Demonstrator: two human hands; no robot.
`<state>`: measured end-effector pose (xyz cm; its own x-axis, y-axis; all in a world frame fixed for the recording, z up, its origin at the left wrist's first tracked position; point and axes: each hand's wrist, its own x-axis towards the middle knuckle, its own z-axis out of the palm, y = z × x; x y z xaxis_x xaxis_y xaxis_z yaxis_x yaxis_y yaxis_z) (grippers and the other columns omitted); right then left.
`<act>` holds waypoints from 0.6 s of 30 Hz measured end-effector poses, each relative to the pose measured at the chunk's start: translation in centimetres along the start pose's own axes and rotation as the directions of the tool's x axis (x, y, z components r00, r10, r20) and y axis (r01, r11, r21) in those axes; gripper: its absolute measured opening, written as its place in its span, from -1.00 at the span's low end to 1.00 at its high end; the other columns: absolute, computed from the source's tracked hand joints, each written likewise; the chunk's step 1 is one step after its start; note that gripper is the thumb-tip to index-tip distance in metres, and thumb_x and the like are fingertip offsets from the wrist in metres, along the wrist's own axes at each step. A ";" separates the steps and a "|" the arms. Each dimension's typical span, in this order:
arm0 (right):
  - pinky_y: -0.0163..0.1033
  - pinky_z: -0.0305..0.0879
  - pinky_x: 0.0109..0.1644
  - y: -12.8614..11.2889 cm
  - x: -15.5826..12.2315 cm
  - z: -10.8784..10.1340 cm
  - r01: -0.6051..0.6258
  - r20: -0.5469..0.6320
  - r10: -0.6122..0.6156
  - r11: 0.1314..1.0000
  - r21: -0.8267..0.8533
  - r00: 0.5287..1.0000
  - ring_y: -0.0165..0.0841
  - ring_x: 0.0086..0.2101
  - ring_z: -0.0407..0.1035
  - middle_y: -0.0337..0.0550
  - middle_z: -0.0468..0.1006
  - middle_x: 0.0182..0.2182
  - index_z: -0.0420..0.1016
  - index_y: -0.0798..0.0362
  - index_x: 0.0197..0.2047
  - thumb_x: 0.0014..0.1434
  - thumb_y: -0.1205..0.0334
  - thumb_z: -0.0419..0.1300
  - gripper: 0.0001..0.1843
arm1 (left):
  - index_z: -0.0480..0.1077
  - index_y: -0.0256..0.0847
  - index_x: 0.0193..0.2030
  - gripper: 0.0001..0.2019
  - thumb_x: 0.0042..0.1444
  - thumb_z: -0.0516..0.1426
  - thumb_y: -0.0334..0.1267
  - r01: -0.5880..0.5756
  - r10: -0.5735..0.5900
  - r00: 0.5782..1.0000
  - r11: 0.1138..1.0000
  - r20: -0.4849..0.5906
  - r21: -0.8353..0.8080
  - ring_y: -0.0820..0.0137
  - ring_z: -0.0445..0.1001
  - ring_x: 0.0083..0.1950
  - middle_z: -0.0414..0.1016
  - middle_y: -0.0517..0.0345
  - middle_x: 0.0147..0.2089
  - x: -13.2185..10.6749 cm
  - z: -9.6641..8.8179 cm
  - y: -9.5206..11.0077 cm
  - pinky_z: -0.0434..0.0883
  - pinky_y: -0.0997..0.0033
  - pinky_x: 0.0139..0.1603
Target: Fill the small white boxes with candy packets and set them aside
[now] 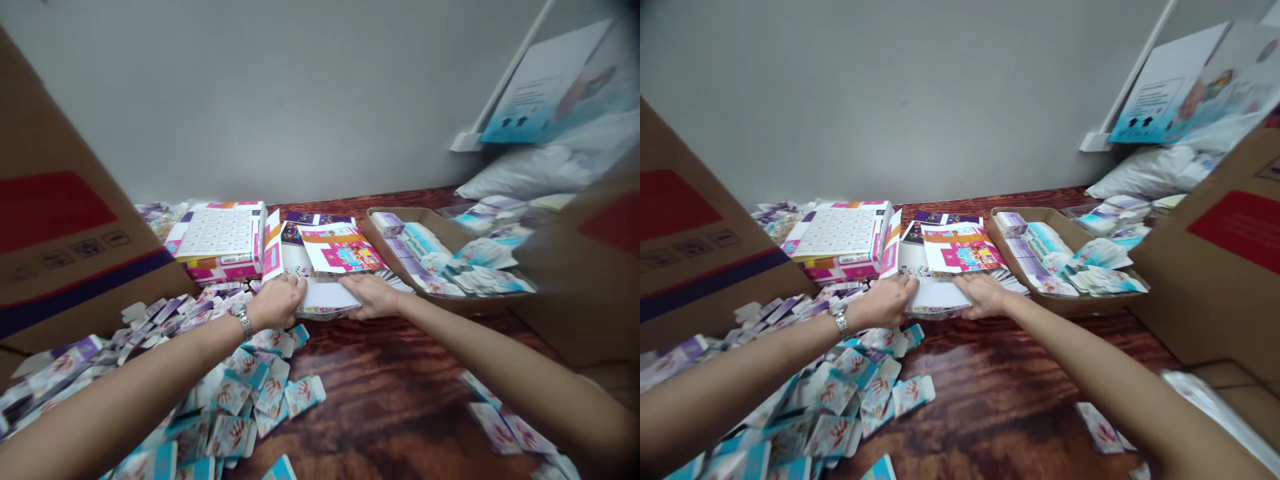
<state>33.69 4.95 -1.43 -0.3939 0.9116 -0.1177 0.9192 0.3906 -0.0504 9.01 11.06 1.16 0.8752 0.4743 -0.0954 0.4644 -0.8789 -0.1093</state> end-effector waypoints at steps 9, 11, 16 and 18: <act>-0.16 0.23 -0.16 -9.1 -9.2 -2.6 0.231 0.199 -0.229 0.973 0.015 0.953 -0.10 -0.18 0.40 0.04 0.48 -0.16 0.24 0.08 0.00 -0.13 -0.07 0.27 -0.33 | 0.17 -0.27 -0.07 -0.59 -0.10 0.08 -0.24 0.106 -0.087 0.992 0.970 0.094 -0.221 0.15 0.45 -0.23 0.43 -0.07 -0.19 -13.4 -1.7 10.8 0.36 0.28 -0.31; -0.16 0.23 -0.17 -11.2 -10.5 -2.7 0.290 0.264 -0.298 0.954 0.069 0.917 -0.10 -0.19 0.41 0.03 0.49 -0.17 0.24 0.07 0.02 -0.16 -0.08 0.29 -0.29 | 0.17 -0.27 -0.04 -0.56 -0.09 0.09 -0.19 0.176 -0.130 0.978 0.937 0.165 -0.302 0.14 0.46 -0.21 0.44 -0.07 -0.19 -16.3 -1.3 13.3 0.36 0.29 -0.28; -0.19 0.25 -0.16 -15.6 -11.4 -2.4 0.297 0.404 -0.369 0.926 0.232 0.837 -0.17 -0.25 0.44 -0.12 0.55 -0.28 0.39 0.01 -0.09 -0.31 0.03 0.38 -0.35 | 0.17 -0.17 0.01 -0.42 -0.18 0.20 -0.08 0.388 -0.257 0.918 0.740 0.301 -0.550 0.16 0.48 -0.26 0.46 0.03 -0.20 -22.4 1.1 19.0 0.34 0.35 -0.34; -0.22 0.27 -0.17 -17.4 -10.7 -1.6 0.257 0.475 -0.369 0.923 0.287 0.799 -0.21 -0.31 0.45 -0.21 0.55 -0.40 0.47 0.00 -0.27 -0.43 0.11 0.43 -0.46 | 0.15 -0.15 0.07 -0.32 -0.23 0.24 -0.08 0.434 -0.294 0.901 0.585 0.319 -0.685 0.19 0.48 -0.28 0.47 0.06 -0.21 -24.4 2.4 21.0 0.35 0.35 -0.36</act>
<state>21.90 -11.43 2.29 -0.6541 0.5230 -0.5464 0.7474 0.5578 -0.3609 -2.89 -18.85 -1.20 0.6083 0.7024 -0.3697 0.7446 -0.3435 0.5724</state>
